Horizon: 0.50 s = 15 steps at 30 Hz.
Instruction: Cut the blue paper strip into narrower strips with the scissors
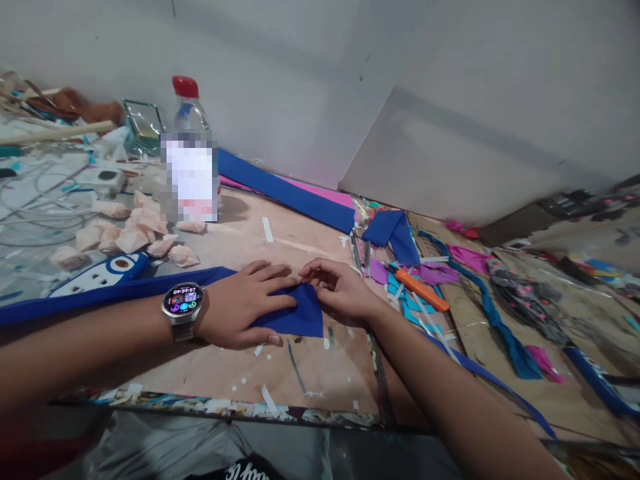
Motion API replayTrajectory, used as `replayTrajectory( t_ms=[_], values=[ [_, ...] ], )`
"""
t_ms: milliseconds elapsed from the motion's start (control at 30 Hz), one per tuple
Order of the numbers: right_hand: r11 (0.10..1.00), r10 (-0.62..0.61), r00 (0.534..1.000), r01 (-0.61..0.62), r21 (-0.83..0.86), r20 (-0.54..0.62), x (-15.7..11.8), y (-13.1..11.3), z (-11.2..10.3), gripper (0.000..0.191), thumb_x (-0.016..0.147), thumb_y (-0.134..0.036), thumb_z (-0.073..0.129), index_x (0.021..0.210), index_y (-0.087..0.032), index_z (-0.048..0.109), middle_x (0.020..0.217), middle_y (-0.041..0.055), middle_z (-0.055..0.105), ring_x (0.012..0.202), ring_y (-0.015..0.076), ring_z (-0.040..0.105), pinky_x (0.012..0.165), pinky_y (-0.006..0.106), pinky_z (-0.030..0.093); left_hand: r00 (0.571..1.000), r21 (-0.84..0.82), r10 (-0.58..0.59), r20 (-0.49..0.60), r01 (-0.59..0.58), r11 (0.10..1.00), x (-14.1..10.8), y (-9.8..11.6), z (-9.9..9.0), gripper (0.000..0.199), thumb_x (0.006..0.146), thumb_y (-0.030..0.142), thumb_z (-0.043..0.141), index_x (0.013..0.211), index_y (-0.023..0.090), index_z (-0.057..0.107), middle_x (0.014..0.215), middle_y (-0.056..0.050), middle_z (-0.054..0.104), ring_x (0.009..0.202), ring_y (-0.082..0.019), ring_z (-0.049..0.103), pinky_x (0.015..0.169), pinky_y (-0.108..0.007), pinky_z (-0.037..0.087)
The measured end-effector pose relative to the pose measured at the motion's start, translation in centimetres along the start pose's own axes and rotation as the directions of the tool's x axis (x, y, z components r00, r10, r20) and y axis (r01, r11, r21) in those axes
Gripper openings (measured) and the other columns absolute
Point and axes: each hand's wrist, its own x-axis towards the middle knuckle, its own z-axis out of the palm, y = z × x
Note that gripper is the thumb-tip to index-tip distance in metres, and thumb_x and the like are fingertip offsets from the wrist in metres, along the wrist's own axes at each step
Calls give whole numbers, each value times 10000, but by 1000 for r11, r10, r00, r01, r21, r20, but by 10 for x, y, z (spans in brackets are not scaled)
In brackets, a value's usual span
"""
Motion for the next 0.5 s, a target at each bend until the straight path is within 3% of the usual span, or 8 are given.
replayTrajectory(
  t_ms=[233,500],
  values=[
    [986,-129,991,131,-106,22,0,-1,5,283,796,-98,679,1066,-181,697,1016,52,702,732,117,620,641,232,480,1000,-5,6,29,-6,1000,0,-1,3,699,979,696,445,1530,267,476,1606,-120,477,1518,-449,343,1209,-675,274],
    [983,-140,990,141,-121,13,1,1,3,199,867,-184,701,1066,-183,699,989,56,703,764,148,634,694,277,509,998,6,-2,56,2,1000,0,-1,3,710,972,713,447,1564,321,456,1695,-144,318,1537,-473,310,1192,-701,279]
  ],
)
